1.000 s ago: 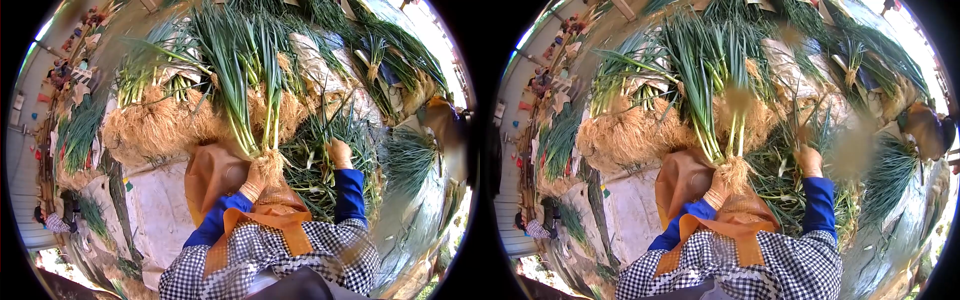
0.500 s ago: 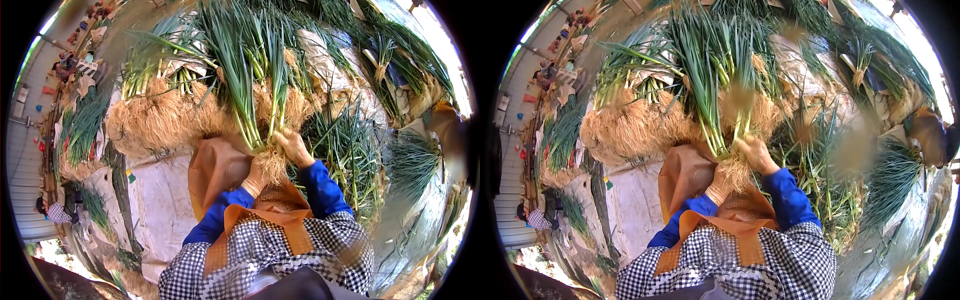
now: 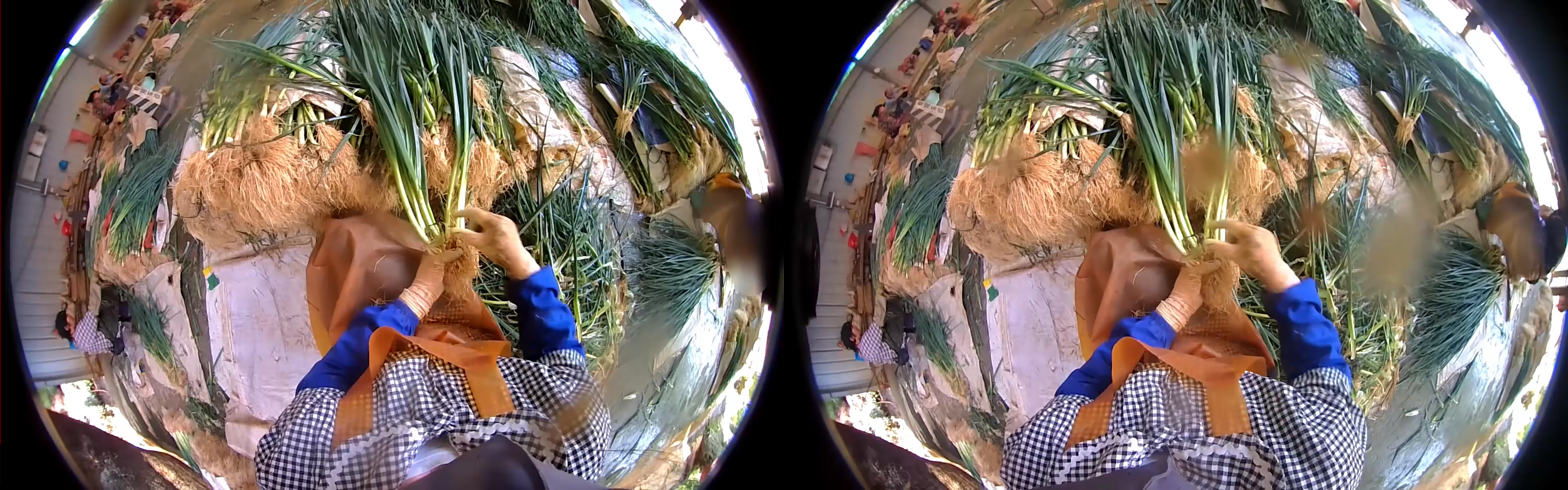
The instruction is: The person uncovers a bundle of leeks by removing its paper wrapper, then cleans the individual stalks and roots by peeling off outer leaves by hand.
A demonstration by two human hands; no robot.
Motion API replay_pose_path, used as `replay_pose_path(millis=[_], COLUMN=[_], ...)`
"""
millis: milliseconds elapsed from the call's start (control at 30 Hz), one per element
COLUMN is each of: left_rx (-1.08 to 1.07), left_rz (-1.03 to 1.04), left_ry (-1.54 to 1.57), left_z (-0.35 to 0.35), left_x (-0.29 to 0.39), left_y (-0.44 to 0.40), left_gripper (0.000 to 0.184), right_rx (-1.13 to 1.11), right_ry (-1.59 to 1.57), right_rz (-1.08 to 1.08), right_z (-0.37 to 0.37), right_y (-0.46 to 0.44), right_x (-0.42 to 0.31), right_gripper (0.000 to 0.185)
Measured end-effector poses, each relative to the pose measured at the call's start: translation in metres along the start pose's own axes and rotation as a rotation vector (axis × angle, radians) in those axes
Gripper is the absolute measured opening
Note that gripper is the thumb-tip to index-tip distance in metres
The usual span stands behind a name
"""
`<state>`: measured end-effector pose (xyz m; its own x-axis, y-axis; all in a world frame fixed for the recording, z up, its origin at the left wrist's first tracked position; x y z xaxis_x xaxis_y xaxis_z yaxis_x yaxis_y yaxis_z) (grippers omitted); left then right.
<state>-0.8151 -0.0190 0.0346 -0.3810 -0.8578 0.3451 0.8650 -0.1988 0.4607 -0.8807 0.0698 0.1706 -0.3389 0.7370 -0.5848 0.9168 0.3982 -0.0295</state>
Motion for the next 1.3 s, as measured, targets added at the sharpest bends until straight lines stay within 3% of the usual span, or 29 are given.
replay_pose_path(millis=[67, 133, 167, 200, 267, 300, 333, 367, 400, 467, 500, 533, 600, 633, 733, 833, 900, 933, 1000, 1033, 1067, 1100, 1200, 1233, 1300], left_rx=[0.065, 0.073, 0.079, 0.078, 0.101, 0.078, -0.025, -0.011, -0.001, -0.006, -0.008, -0.014, -0.086, -0.125, -0.157, -0.188, -0.175, -0.160, -0.122, -0.136, -0.080, -0.023, -0.039, -0.044, -0.119], left_rz=[0.036, 0.025, 0.017, 0.024, -0.081, -0.029, -0.108, -0.081, -0.052, 0.000, 0.060, 0.058, 0.042, 0.030, 0.042, 0.039, -0.012, -0.066, -0.100, -0.027, -0.078, -0.128, -0.097, -0.100, -0.175], left_ry=[-0.119, -0.119, -0.118, -0.113, 0.209, -0.084, -0.069, -0.131, -0.195, -0.248, -0.299, -0.297, -0.273, -0.257, -0.257, -0.262, -0.184, -0.106, -0.044, -0.258, -0.223, -0.186, -0.170, -0.171, -0.011], left_z=[-0.015, 0.002, 0.008, 0.001, -0.020, -0.020, 0.004, 0.005, 0.006, 0.004, 0.004, 0.003, 0.005, 0.011, 0.004, 0.007, -0.001, -0.007, -0.005, -0.020, -0.013, -0.005, -0.020, -0.027, -0.026], left_x=[-0.004, 0.002, 0.006, 0.007, -0.011, -0.003, 0.001, 0.003, 0.004, 0.005, 0.007, 0.004, 0.002, 0.003, -0.003, -0.003, -0.005, -0.008, -0.005, -0.004, -0.001, 0.002, -0.002, -0.006, -0.014], left_y=[-0.001, 0.012, 0.015, 0.010, 0.006, 0.004, 0.013, 0.011, 0.010, 0.007, 0.006, 0.005, 0.002, 0.005, 0.000, 0.006, 0.003, 0.002, 0.009, -0.003, 0.002, 0.008, -0.001, -0.004, -0.008], left_gripper=[0.032, 0.033, 0.035, 0.035, 0.031, 0.027, 0.023, 0.023, 0.024, 0.027, 0.030, 0.030, 0.039, 0.043, 0.045, 0.046, 0.045, 0.045, 0.040, 0.034, 0.024, 0.017, 0.017, 0.017, 0.038], right_rx=[-0.093, -0.092, -0.253, -0.309, -0.143, -0.271, -0.392, -0.468, -0.533, -0.367, -0.362, -0.260, 0.067, 0.038, -0.155, -0.212, -0.353, -0.036, -0.465, -0.595, -0.605, -0.609, -0.523, -0.518, -0.309], right_ry=[0.228, 0.591, 0.773, 0.653, 0.253, -0.030, -0.313, -0.396, -0.472, -0.298, -0.294, 0.244, 0.239, 0.237, 0.418, 0.453, 0.551, 0.544, 0.079, -0.179, -0.483, -0.486, -0.754, -0.752, 0.733], right_rz=[-0.114, -0.591, -0.523, -0.604, -0.599, -0.467, -0.321, -0.042, 0.238, 0.508, 0.513, 0.313, 0.245, 0.089, -0.256, -0.369, -0.647, -0.952, -0.671, -0.551, -0.525, -0.522, 0.302, 0.304, 0.310], right_z=[0.027, 0.066, 0.071, 0.080, 0.044, 0.022, 0.004, -0.003, -0.009, -0.025, -0.008, 0.005, -0.022, -0.021, 0.028, 0.050, 0.062, 0.043, 0.045, 0.043, 0.030, 0.019, -0.009, 0.001, 0.007], right_y=[-0.023, -0.017, -0.013, -0.003, 0.023, 0.034, 0.048, 0.061, 0.077, 0.089, 0.095, 0.089, 0.057, 0.037, 0.006, -0.001, 0.016, 0.038, 0.054, 0.068, 0.080, 0.086, 0.090, 0.090, 0.076], right_x=[-0.019, -0.030, -0.036, -0.039, -0.044, -0.040, -0.030, 0.006, 0.046, 0.122, 0.161, 0.199, 0.120, 0.059, -0.014, -0.010, -0.035, -0.054, -0.038, -0.036, -0.036, -0.021, 0.100, 0.121, 0.193], right_gripper=[0.030, 0.027, 0.022, 0.018, 0.025, 0.023, 0.021, 0.019, 0.018, 0.019, 0.019, 0.025, 0.040, 0.042, 0.040, 0.035, 0.020, 0.018, 0.017, 0.018, 0.020, 0.020, 0.016, 0.016, 0.033])
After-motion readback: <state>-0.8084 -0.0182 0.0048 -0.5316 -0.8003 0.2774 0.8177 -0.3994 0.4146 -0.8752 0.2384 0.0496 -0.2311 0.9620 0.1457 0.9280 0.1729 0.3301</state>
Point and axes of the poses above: each hand's wrist, its own y-axis away from the middle knuckle, its own z-axis out of the palm, x = y × z, the point moved 9 cm from there along -y, towards the middle knuckle, and after that the axes turned 11 degrees about y, right-handed, at the moved point
